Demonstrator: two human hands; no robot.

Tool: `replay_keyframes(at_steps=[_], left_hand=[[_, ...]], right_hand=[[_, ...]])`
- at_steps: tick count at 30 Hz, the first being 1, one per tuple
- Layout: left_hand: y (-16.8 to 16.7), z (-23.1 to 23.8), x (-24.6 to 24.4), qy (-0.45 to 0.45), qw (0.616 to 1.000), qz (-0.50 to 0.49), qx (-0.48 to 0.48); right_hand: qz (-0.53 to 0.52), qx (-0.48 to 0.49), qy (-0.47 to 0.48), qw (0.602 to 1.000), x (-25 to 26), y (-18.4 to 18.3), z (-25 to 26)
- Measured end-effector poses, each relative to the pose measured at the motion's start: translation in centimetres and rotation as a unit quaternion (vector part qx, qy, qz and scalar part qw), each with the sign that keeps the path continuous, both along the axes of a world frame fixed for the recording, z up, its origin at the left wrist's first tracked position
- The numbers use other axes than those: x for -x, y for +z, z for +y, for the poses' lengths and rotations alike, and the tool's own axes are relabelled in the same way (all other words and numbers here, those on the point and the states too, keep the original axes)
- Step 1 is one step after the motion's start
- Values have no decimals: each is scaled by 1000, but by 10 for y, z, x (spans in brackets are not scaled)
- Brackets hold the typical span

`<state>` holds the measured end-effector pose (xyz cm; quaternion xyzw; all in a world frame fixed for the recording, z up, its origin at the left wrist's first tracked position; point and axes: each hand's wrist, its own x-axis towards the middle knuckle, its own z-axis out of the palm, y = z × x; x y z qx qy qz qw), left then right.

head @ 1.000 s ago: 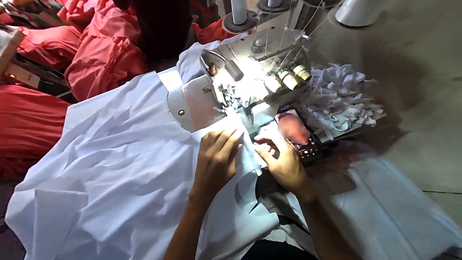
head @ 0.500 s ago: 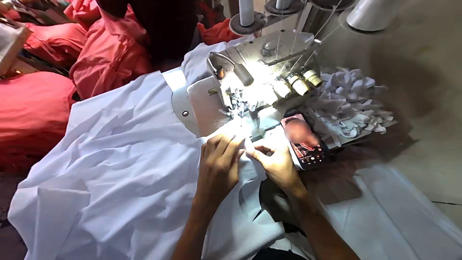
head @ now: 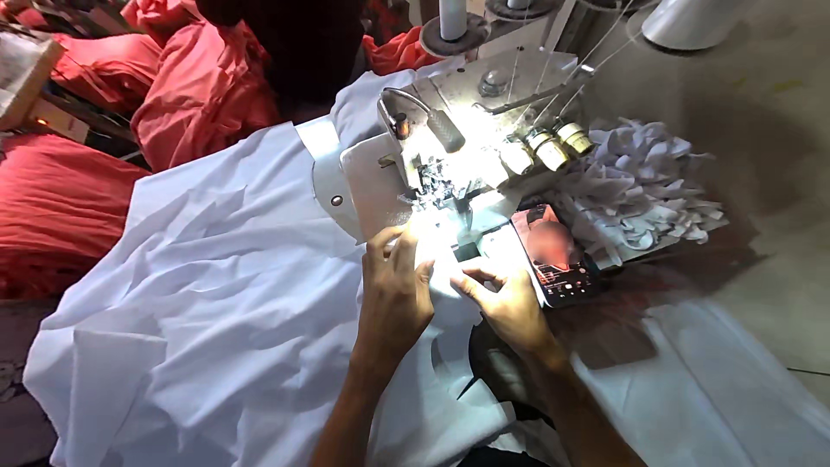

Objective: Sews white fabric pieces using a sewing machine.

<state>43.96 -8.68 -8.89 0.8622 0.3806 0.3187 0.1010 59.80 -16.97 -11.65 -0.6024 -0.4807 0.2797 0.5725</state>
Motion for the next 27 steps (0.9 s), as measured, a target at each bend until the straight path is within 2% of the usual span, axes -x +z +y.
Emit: replay_keyframes(at_steps=[11, 21, 25, 27], left_hand=[[11, 0, -8, -19, 999, 14, 42], [5, 1, -7, -27, 999, 28, 1], [-3, -26, 1, -31, 996, -53, -60], [-7, -54, 4, -37, 994, -102, 8]], right_hand=[[9, -8, -23, 1000, -1, -1, -3], [18, 17, 9, 1000, -6, 0, -6], [16, 40, 29, 999, -15, -2, -19], [25, 67, 34, 997, -19, -4, -27]])
